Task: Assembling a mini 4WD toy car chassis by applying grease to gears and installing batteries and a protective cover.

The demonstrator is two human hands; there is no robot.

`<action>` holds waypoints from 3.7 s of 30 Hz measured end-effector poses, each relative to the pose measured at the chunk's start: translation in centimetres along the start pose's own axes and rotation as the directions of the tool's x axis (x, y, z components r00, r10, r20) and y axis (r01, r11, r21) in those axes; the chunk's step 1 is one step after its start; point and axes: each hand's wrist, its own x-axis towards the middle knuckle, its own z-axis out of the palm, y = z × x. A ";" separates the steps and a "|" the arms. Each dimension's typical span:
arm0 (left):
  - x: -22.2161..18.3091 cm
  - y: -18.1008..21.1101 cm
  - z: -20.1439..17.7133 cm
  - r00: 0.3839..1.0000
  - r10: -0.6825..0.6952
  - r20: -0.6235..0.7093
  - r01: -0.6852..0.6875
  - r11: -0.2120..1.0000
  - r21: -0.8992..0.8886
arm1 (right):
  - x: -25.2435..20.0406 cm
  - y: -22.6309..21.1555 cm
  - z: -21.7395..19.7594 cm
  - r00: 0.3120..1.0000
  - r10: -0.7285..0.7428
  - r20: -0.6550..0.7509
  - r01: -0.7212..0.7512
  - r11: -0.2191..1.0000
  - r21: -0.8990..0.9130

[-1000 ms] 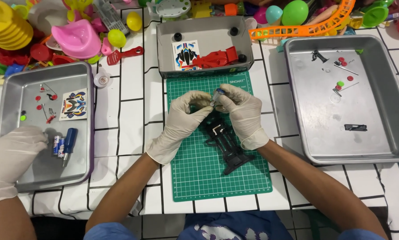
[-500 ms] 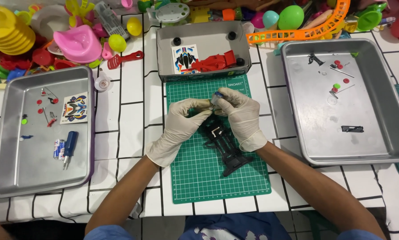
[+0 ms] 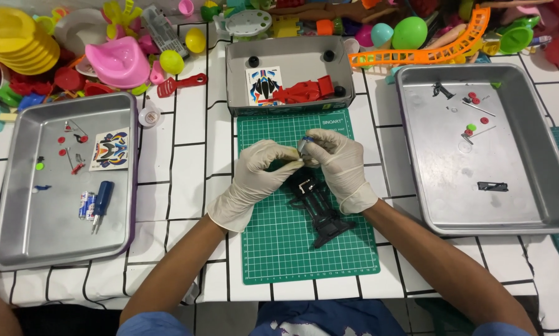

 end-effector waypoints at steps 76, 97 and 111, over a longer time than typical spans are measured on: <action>-1.2 -0.6 0.5 0.995 -0.086 0.055 0.101 0.895 -0.434 | -3.1 -2.2 1.3 0.994 -0.100 -0.049 0.089 0.978 -0.187; -0.7 -0.5 0.0 0.991 -0.107 0.078 0.131 0.866 -0.483 | -3.0 -2.8 1.9 0.988 -0.154 -0.023 0.143 0.958 -0.248; -1.3 -1.2 0.4 0.994 -0.074 0.085 0.103 0.904 -0.416 | -2.7 -1.5 1.2 0.995 -0.076 -0.064 0.062 0.979 -0.196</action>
